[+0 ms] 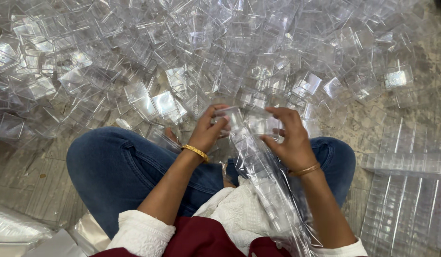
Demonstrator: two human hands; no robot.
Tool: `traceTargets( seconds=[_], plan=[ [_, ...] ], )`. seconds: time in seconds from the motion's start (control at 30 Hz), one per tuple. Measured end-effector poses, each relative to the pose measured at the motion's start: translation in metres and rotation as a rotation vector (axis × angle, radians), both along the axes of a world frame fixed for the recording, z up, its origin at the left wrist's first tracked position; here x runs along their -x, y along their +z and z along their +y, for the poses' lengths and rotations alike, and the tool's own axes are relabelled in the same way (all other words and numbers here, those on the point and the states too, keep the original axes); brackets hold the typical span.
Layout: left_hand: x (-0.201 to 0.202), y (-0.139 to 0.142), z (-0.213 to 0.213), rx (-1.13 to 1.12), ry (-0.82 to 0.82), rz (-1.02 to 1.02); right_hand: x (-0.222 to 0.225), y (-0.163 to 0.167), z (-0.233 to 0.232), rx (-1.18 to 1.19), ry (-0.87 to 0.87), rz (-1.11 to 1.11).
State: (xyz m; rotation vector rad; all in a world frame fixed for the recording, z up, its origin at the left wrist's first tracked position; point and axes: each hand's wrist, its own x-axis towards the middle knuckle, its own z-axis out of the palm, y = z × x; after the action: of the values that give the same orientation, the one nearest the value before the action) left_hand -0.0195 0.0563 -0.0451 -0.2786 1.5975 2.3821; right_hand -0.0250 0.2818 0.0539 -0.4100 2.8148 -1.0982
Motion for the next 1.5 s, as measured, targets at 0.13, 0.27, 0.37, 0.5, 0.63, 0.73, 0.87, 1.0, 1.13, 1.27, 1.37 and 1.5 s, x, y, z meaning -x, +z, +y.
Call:
traceTargets(
  seconds=[0.13,0.27,0.37,0.5,0.63,0.73,0.87,1.0,1.13,1.27,1.37,1.5],
  plan=[
    [-0.006,0.011,0.001,0.135,-0.197,0.096,-0.009,0.012,-0.012,-0.056,0.121,0.153],
    [-0.006,0.030,-0.009,0.086,-0.289,0.008,-0.005,0.024,-0.014,-0.007,0.129,0.110],
    [-0.006,0.038,-0.013,0.104,-0.343,0.015,-0.006,0.027,-0.012,0.033,0.196,0.115],
    [-0.006,0.036,-0.011,0.125,-0.329,-0.026,-0.008,0.018,-0.009,0.258,0.250,-0.011],
    [0.002,0.030,-0.021,-0.046,-0.011,-0.074,0.012,-0.023,-0.030,0.489,-0.021,-0.096],
    [0.008,0.029,-0.031,-0.066,0.170,0.098,0.020,-0.070,-0.058,0.068,0.035,-0.424],
    [0.004,0.034,-0.032,0.147,0.122,0.347,0.001,-0.125,-0.104,-0.405,0.839,0.215],
    [-0.001,0.040,-0.030,0.139,0.062,0.432,-0.004,-0.121,-0.117,-0.305,0.741,0.239],
    [-0.002,0.042,-0.029,0.066,0.073,0.446,-0.005,-0.055,-0.061,-0.116,0.205,-0.206],
    [-0.006,0.042,-0.026,0.040,0.075,0.428,-0.023,0.007,0.048,-0.004,-0.414,0.153],
    [-0.010,0.044,-0.020,0.043,0.007,0.434,-0.044,0.014,0.140,-0.078,-0.643,0.388],
    [-0.015,0.051,0.000,0.059,-0.118,0.391,-0.072,-0.032,0.238,-0.434,-0.761,0.101]
  ],
)
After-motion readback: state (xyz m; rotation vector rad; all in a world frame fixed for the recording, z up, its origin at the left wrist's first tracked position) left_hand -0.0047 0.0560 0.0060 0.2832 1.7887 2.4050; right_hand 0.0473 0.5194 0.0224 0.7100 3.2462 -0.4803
